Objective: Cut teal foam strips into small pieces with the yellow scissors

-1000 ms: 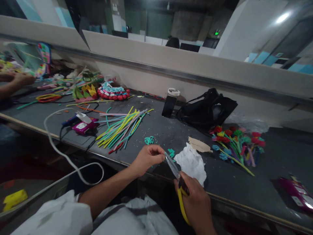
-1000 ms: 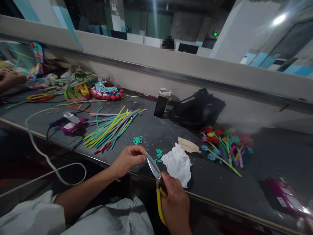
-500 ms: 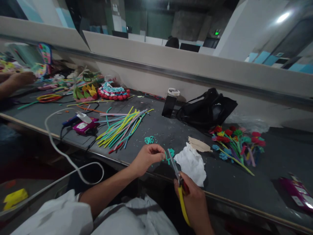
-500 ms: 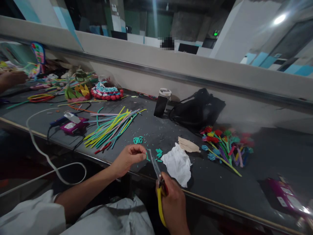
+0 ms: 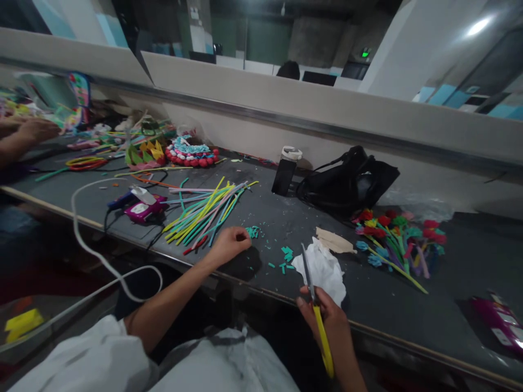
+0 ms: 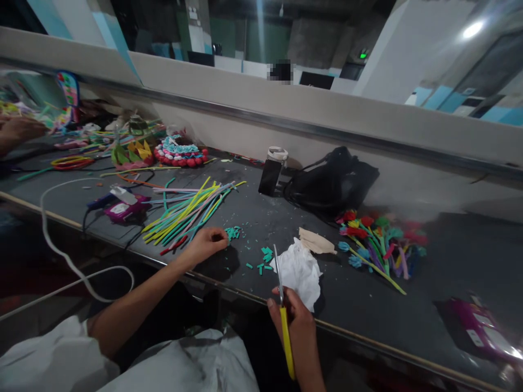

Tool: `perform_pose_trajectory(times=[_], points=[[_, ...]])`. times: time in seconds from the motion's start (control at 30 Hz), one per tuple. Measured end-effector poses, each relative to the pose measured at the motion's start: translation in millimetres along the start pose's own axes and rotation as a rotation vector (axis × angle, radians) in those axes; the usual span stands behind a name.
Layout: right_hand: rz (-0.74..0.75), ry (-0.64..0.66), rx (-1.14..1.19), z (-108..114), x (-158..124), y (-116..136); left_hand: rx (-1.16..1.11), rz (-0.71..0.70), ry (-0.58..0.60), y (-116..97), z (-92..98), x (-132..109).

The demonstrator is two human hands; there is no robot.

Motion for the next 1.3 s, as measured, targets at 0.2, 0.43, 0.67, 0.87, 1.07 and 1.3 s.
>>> perform_pose_trajectory(times=[0.2, 0.43, 0.67, 0.87, 1.07, 1.3], points=[[-0.019, 0.013, 0.008, 1.9, 2.1, -4.5, 0.332, -0.117, -0.086, 0.9, 5.5, 6.1], [-0.012, 0.011, 0.03, 1.9, 3.1, -5.6, 0.522, -0.444, 0.031, -48.3, -41.9, 2.2], [-0.007, 0.031, 0.071, 2.1, 4.9, -4.6, 0.702, -0.576, 0.196, -63.3, -85.2, 21.1], [-0.007, 0.019, 0.109, 2.9, 6.5, -3.6, 0.716, -0.539, 0.224, -58.5, -88.2, 25.1], [-0.024, 0.013, 0.129, 0.8, 6.1, -6.3, 0.685, -0.488, 0.21, -56.5, -82.8, 19.3], [-0.05, 0.075, 0.136, -0.1, 7.3, -7.1, 0.682, -0.562, 0.213, -61.3, -88.1, 11.8]])
Point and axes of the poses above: each hand's wrist, its own x-axis towards the middle knuckle, its own z-axis out of the back of the hand, y = z × x, the point moved 4 cm from there along x, towards the middle knuckle
